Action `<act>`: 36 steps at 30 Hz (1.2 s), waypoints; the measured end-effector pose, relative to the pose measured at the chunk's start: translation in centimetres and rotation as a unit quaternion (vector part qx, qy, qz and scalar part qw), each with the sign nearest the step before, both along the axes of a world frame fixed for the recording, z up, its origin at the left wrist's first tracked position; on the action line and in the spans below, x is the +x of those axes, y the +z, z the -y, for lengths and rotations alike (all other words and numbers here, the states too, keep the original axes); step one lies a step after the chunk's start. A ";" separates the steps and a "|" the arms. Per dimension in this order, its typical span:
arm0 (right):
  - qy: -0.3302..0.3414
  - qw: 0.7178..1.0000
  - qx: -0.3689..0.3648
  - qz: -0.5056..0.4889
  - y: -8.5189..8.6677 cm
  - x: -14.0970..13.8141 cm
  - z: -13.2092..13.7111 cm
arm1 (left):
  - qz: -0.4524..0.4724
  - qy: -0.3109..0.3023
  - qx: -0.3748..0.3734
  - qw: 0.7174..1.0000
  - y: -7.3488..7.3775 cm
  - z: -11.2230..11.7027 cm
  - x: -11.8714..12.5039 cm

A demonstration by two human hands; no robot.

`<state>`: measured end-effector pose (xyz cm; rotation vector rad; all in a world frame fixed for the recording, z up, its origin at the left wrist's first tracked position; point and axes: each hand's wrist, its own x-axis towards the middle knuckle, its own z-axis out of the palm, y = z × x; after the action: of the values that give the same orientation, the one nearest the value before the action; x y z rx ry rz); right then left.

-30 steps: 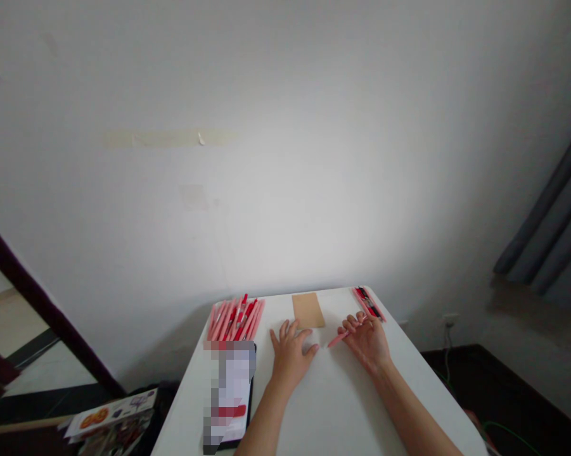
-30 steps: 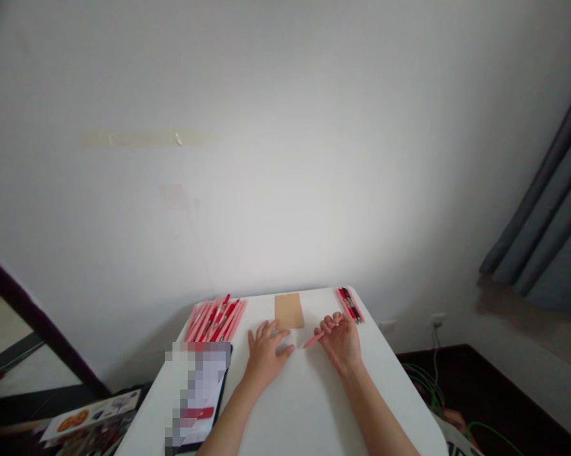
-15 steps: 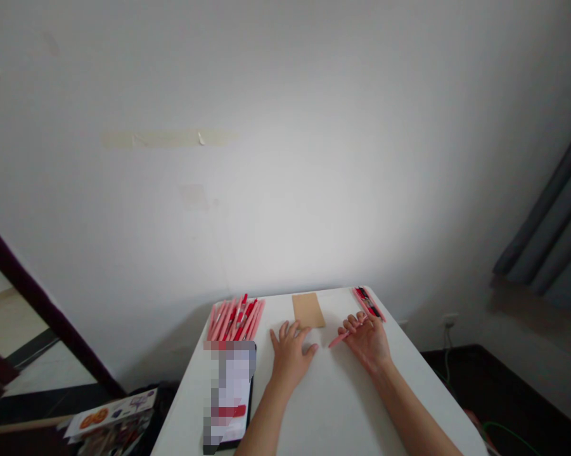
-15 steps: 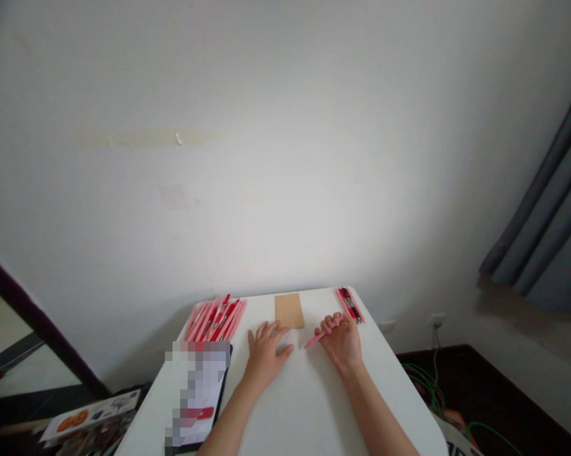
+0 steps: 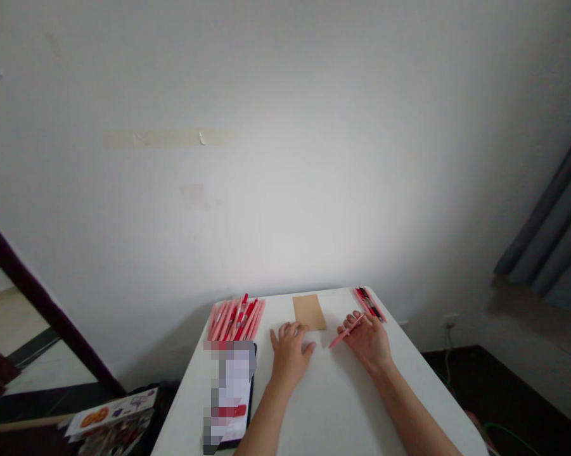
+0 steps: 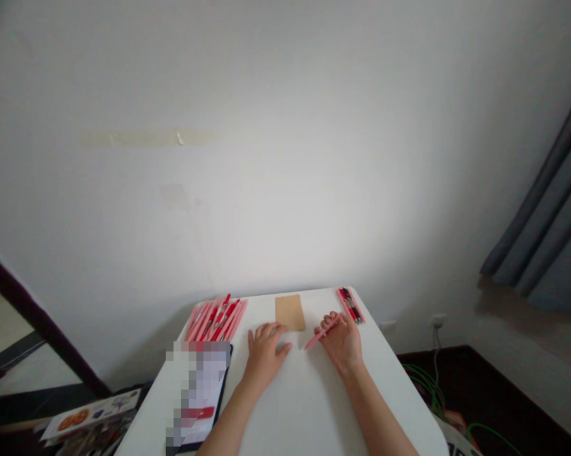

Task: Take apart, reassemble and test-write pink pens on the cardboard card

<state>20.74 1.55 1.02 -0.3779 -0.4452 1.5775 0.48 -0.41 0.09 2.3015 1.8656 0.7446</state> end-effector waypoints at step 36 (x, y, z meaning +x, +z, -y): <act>-0.162 0.814 0.147 0.537 -0.2 -1.5 0.4 | -0.001 0.008 -0.027 1.000 0.8 -0.2 -0.3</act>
<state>19.22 1.12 0.86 -1.0451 -1.3921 0.8015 0.20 -0.23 0.91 2.2584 1.8847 0.6850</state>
